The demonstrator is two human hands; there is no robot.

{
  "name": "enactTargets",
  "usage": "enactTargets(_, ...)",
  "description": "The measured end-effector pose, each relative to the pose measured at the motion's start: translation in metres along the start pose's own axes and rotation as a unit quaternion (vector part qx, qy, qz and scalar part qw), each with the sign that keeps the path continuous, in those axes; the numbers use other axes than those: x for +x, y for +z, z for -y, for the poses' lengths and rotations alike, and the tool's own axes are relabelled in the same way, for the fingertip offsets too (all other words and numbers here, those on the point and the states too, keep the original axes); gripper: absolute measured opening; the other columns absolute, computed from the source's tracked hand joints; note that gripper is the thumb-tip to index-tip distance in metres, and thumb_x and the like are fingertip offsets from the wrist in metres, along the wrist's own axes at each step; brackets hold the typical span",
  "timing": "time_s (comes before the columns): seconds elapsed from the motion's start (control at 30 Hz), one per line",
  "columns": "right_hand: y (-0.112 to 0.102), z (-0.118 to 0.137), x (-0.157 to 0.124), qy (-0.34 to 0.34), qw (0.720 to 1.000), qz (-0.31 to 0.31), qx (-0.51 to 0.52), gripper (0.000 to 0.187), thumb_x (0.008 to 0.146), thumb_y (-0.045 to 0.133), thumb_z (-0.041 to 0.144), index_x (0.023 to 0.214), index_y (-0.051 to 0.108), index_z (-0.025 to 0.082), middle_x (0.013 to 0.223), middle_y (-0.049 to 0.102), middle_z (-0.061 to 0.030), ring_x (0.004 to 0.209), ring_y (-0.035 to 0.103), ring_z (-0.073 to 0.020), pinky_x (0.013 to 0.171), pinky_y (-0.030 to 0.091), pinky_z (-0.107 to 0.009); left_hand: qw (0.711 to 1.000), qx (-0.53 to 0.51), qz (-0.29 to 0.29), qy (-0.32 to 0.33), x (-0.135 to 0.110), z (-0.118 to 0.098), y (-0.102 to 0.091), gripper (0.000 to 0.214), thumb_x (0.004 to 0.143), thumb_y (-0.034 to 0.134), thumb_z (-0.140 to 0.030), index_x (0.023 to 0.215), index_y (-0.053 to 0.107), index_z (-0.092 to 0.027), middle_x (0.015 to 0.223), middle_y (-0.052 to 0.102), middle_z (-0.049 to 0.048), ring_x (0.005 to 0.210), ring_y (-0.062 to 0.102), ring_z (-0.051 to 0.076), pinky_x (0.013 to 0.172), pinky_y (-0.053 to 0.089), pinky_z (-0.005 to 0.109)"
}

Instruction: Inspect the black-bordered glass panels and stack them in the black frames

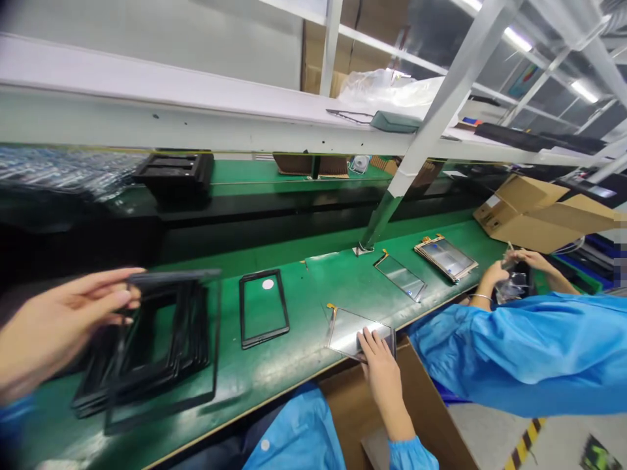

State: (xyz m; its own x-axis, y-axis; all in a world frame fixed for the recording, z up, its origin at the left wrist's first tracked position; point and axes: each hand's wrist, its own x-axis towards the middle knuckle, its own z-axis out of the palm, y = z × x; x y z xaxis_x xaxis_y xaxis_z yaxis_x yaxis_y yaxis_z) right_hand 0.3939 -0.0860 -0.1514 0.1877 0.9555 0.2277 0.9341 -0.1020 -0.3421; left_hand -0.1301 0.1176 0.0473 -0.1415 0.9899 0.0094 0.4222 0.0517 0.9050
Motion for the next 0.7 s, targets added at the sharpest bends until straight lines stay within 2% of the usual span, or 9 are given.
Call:
enactTargets(0.03,-0.009,0.005,-0.003,0.004,1.0,-0.012,0.007,0.043,0.099,0.05,0.022,0.133,0.076,0.024,0.143,0.074,-0.0108,0.132,0.069,-0.0333,0.113,0.053,-0.051,0.999,-0.046,0.022,-0.001,-0.012,-0.005,0.018,0.059,0.069,0.087,-0.062,0.116,0.081,-0.026,0.087,0.082,0.0005,0.072,0.076,0.021,0.061,0.065,0.029)
enactTargets(0.1,-0.03,0.023,-0.006,0.015,0.999,-0.045,0.02,0.038,0.104,0.049,0.026,0.13,0.077,0.025,0.133,0.078,-0.0113,0.117,0.076,-0.0294,0.104,0.059,-0.044,0.99,-0.119,0.073,0.011,-0.034,-0.01,0.05,0.056,0.064,0.093,-0.052,0.112,0.084,-0.023,0.081,0.079,0.0028,0.067,0.074,0.02,0.057,0.064,0.029)
enactTargets(0.17,-0.052,0.053,-0.009,0.045,0.992,-0.09,0.071,0.038,0.106,0.055,0.036,0.138,0.071,0.023,0.122,0.078,-0.0125,0.106,0.077,-0.0272,0.094,0.062,-0.039,0.979,-0.162,0.125,0.016,-0.051,-0.01,0.075,0.051,0.067,0.092,-0.044,0.112,0.085,-0.021,0.081,0.078,0.0042,0.065,0.073,0.02,0.056,0.064,0.029)
enactTargets(0.23,-0.07,0.091,-0.009,0.127,0.951,-0.126,0.251,0.056,0.099,0.07,0.04,0.152,0.06,0.023,0.101,0.075,-0.0068,0.089,0.074,-0.0235,0.08,0.063,-0.034,0.969,-0.181,0.166,0.018,-0.062,-0.009,0.088,0.044,0.073,0.088,-0.036,0.114,0.086,-0.021,0.082,0.078,0.0045,0.065,0.073,0.02,0.058,0.064,0.029)
enactTargets(0.27,-0.076,0.111,-0.008,0.162,0.92,-0.117,0.338,0.065,0.094,0.076,0.041,0.154,0.057,0.024,0.093,0.071,-0.003,0.08,0.071,-0.0211,0.071,0.062,-0.031,0.966,-0.185,0.179,0.021,-0.066,-0.009,0.091,0.042,0.075,0.086,-0.032,0.115,0.086,-0.021,0.082,0.078,0.0044,0.066,0.073,0.019,0.06,0.064,0.029)
enactTargets(0.33,-0.083,0.146,-0.004,0.198,0.86,-0.036,0.47,0.068,0.086,0.085,0.04,0.148,0.064,0.025,0.092,0.068,-0.0011,0.072,0.067,-0.0171,0.061,0.058,-0.026,0.962,-0.186,0.195,0.034,-0.073,-0.009,0.089,0.038,0.079,0.083,-0.026,0.117,0.086,-0.022,0.082,0.078,0.004,0.068,0.074,0.018,0.063,0.064,0.027)
enactTargets(0.43,-0.078,0.178,0.002,0.213,0.793,0.082,0.565,0.062,0.082,0.089,0.035,0.141,0.071,0.028,0.095,0.065,-0.0002,0.063,0.06,-0.0121,0.05,0.05,-0.023,0.961,-0.176,0.2,0.07,-0.082,-0.011,0.08,0.035,0.083,0.081,-0.022,0.117,0.086,-0.025,0.08,0.078,0.0029,0.07,0.073,0.017,0.066,0.063,0.026)
enactTargets(0.53,-0.066,0.188,0.005,0.21,0.773,0.11,0.588,0.061,0.083,0.087,0.032,0.142,0.071,0.032,0.097,0.064,0.0003,0.062,0.059,-0.0111,0.05,0.05,-0.023,0.964,-0.161,0.186,0.099,-0.089,-0.01,0.07,0.031,0.085,0.079,-0.019,0.115,0.087,-0.027,0.08,0.077,0.0025,0.071,0.073,0.017,0.067,0.062,0.025)
enactTargets(0.7,-0.058,0.193,0.009,0.2,0.779,0.117,0.583,0.063,0.083,0.089,0.035,0.143,0.071,0.03,0.098,0.064,-0.0005,0.062,0.058,-0.0114,0.053,0.052,-0.025,0.963,-0.168,0.178,0.114,-0.095,0.0,0.063,0.033,0.089,0.075,-0.017,0.117,0.087,-0.029,0.086,0.075,0.0025,0.076,0.073,0.017,0.071,0.063,0.026)
